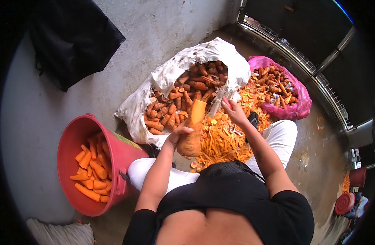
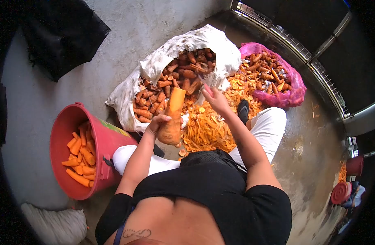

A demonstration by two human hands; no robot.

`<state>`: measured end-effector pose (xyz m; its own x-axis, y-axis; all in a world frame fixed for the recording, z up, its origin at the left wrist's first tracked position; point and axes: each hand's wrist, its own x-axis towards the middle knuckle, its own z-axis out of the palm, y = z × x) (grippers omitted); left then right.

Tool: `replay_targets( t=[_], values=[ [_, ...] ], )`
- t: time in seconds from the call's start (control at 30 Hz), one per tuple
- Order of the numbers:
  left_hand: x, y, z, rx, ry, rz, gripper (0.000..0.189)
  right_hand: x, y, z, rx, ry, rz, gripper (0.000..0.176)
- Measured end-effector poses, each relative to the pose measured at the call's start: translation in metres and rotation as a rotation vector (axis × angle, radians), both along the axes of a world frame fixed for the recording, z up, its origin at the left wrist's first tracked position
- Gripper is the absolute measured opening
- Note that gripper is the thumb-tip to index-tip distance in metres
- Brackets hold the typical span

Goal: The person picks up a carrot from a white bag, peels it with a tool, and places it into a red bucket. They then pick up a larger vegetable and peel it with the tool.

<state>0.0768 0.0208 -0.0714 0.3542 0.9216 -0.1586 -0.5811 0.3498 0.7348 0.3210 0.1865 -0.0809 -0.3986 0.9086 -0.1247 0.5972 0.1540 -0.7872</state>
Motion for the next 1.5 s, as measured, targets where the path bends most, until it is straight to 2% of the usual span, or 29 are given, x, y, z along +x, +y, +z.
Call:
replay_targets(
  t=[0.07,0.1,0.23,0.33,0.37,0.5,0.6,0.63,0.73,0.8,0.87,0.9,0.93,1.0,1.03,1.1,1.13,1.2,1.27,1.3,1.4,1.43,1.5],
  values=[
    [0.003,0.001,-0.007,-0.074,-0.032,0.110,0.068,-0.009,-0.017,0.011,0.093,0.123,0.063,0.058],
    [0.002,0.003,-0.017,-0.108,-0.071,0.131,0.061,-0.013,-0.027,0.031,0.065,0.097,0.096,0.056],
    [-0.001,0.009,-0.019,-0.125,-0.184,0.185,0.052,-0.022,-0.045,0.048,0.048,-0.015,0.165,0.053],
    [0.001,0.015,-0.020,-0.183,-0.211,0.346,0.050,-0.028,-0.058,0.055,0.163,-0.103,0.321,0.044],
    [0.000,0.015,-0.020,-0.170,-0.212,0.328,0.049,-0.029,-0.062,0.058,0.193,-0.175,0.378,0.043],
    [-0.002,0.015,-0.025,-0.137,-0.201,0.295,0.049,-0.032,-0.069,0.059,0.329,-0.142,0.476,0.039],
    [0.000,0.013,-0.020,-0.148,-0.176,0.308,0.050,-0.037,-0.061,0.055,-0.003,0.007,0.264,0.042],
    [0.002,0.011,-0.016,-0.155,-0.166,0.311,0.050,-0.042,-0.055,0.042,0.018,0.285,0.178,0.045],
    [0.010,0.011,-0.014,-0.142,-0.065,0.375,0.051,-0.046,-0.053,0.035,-0.223,0.382,0.014,0.054],
    [0.014,0.010,-0.021,-0.148,0.039,0.391,0.057,-0.058,-0.068,0.033,-0.330,0.457,0.078,0.068],
    [0.019,0.014,-0.033,-0.149,0.120,0.459,0.061,-0.069,-0.079,0.017,-0.427,0.372,0.106,0.096],
    [0.016,0.025,-0.076,-0.184,0.179,0.518,0.060,-0.076,-0.082,-0.009,-0.382,0.405,0.142,0.096],
    [0.016,0.021,-0.066,-0.226,0.204,0.482,0.063,-0.080,-0.083,-0.030,-0.337,0.436,0.178,0.096],
    [0.014,0.009,-0.028,-0.307,0.254,0.401,0.068,-0.077,-0.079,-0.020,-0.499,0.441,0.228,0.082],
    [0.012,0.009,-0.031,-0.187,0.312,0.383,0.075,-0.072,-0.075,-0.004,-0.582,0.462,0.260,0.078],
    [-0.006,0.007,-0.030,-0.118,0.256,0.288,0.079,-0.070,-0.065,0.006,-0.717,0.576,0.297,0.076],
    [-0.010,0.007,-0.028,-0.084,0.227,0.241,0.081,-0.065,-0.062,0.008,-0.758,0.653,0.242,0.065],
    [-0.001,0.008,-0.021,-0.143,0.060,0.254,0.080,-0.068,-0.053,0.013,-1.015,0.837,0.245,0.059],
    [0.008,0.009,-0.005,-0.192,-0.111,0.276,0.079,-0.073,-0.040,0.008,-1.037,0.832,0.217,0.053],
    [0.010,0.007,0.001,-0.190,-0.292,0.220,0.073,-0.076,-0.032,0.011,-1.002,0.825,0.285,0.052],
    [0.016,0.011,0.001,-0.107,-0.270,0.380,0.073,-0.082,-0.017,0.020,-0.523,0.512,0.288,0.052],
    [0.015,0.012,0.001,-0.131,-0.266,0.392,0.066,-0.089,-0.019,0.021,-0.241,0.443,0.266,0.052],
    [0.012,0.014,-0.009,-0.197,-0.418,0.348,0.064,-0.079,-0.031,0.045,0.008,0.278,0.194,0.051]
  ],
)
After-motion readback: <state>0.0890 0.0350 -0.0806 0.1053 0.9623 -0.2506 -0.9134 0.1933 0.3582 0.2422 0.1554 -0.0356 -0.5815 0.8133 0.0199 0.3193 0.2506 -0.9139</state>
